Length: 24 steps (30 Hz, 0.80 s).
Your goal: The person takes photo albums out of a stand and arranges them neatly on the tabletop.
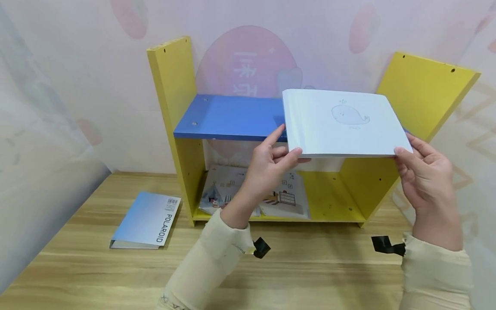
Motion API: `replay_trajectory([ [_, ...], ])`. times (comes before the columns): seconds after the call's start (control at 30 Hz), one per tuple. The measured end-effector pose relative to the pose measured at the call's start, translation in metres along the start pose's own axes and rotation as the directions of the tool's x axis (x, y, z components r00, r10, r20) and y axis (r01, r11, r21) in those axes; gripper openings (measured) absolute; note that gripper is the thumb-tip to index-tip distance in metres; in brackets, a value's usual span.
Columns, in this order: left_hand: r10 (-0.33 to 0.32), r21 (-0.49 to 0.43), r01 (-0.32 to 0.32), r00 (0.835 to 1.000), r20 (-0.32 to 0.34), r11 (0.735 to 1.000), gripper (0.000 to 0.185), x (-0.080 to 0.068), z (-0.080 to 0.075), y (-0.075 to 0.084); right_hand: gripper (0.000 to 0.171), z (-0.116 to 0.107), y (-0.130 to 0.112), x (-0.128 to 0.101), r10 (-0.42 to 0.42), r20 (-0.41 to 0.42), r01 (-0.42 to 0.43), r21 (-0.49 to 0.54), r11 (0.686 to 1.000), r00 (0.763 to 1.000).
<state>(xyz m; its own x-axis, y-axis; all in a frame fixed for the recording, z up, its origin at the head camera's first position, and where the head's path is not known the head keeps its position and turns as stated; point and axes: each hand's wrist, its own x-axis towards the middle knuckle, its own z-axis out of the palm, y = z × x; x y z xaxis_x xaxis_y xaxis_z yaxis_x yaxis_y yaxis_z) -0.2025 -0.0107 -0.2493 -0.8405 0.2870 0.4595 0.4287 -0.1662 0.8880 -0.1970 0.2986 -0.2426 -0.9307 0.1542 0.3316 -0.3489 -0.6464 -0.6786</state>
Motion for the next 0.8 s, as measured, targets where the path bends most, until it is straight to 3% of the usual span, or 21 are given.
replay_trajectory([
  [0.1, -0.011, -0.011, 0.012, 1.000, 0.013, 1.000, 0.072, -0.002, -0.004, 0.000, 0.039, -0.004, 0.000, 0.000, 0.014, 0.077, -0.016, 0.020, 1.000, 0.997],
  [0.3, -0.008, 0.040, 0.007, 1.000, 0.025, 0.999, 0.070, -0.003, -0.010, -0.001, 0.045, -0.007, 0.001, 0.000, 0.046, 0.151, -0.050, 0.027, 0.998, 0.987],
  [0.8, 0.013, 0.070, -0.023, 0.990, 0.139, 0.997, 0.074, -0.006, -0.026, -0.004, 0.047, -0.004, 0.008, -0.006, -0.009, 0.228, 0.002, 0.033, 0.999, 0.974],
])
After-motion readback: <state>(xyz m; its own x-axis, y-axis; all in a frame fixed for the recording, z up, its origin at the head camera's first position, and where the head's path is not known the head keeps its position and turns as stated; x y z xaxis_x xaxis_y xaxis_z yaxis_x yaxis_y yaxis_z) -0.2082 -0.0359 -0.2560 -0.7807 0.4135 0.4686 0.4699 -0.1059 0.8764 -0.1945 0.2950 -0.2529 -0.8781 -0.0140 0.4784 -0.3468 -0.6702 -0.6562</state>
